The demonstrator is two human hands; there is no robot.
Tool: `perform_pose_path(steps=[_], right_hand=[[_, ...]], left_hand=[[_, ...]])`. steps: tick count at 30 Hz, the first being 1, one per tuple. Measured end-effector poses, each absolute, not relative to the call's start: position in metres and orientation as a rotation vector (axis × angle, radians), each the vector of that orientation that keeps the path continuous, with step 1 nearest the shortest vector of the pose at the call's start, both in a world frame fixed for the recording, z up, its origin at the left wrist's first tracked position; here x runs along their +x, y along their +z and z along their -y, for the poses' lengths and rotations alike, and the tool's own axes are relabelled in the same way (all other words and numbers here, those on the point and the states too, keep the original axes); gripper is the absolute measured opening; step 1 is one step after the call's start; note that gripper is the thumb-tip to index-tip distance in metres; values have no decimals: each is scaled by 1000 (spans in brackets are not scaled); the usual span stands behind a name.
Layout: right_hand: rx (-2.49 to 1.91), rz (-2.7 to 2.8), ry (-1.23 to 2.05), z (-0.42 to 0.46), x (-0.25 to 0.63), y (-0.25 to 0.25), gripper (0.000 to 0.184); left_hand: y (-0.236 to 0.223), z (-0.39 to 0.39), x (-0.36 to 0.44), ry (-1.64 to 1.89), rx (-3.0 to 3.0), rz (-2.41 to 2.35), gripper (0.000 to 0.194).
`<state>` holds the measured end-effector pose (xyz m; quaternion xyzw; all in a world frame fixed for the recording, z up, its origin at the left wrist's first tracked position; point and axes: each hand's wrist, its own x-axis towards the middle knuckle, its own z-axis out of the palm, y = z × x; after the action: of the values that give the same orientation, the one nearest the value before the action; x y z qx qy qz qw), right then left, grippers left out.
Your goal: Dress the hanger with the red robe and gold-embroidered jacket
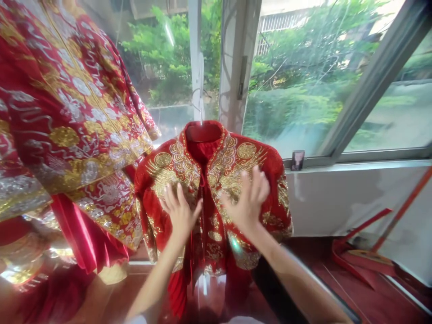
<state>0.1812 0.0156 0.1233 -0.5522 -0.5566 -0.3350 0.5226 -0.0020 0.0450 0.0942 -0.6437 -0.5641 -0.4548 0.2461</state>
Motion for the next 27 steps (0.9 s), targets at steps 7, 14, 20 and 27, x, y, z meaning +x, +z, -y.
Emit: perform_pose_path(steps=[7, 14, 20, 27], right_hand=[[-1253, 1301, -694, -20, 170, 36, 46], [-1314, 1168, -309, 41, 182, 87, 29], [-1045, 1410, -375, 80, 149, 133, 28], [-1418, 1559, -225, -29, 127, 76, 31]], left_hand=[[9, -34, -25, -1211, -1741, 1661, 48], [52, 40, -28, -1141, -2175, 1773, 22], [84, 84, 31, -1114, -2389, 1519, 23], [32, -19, 55, -929, -2393, 2014, 45]])
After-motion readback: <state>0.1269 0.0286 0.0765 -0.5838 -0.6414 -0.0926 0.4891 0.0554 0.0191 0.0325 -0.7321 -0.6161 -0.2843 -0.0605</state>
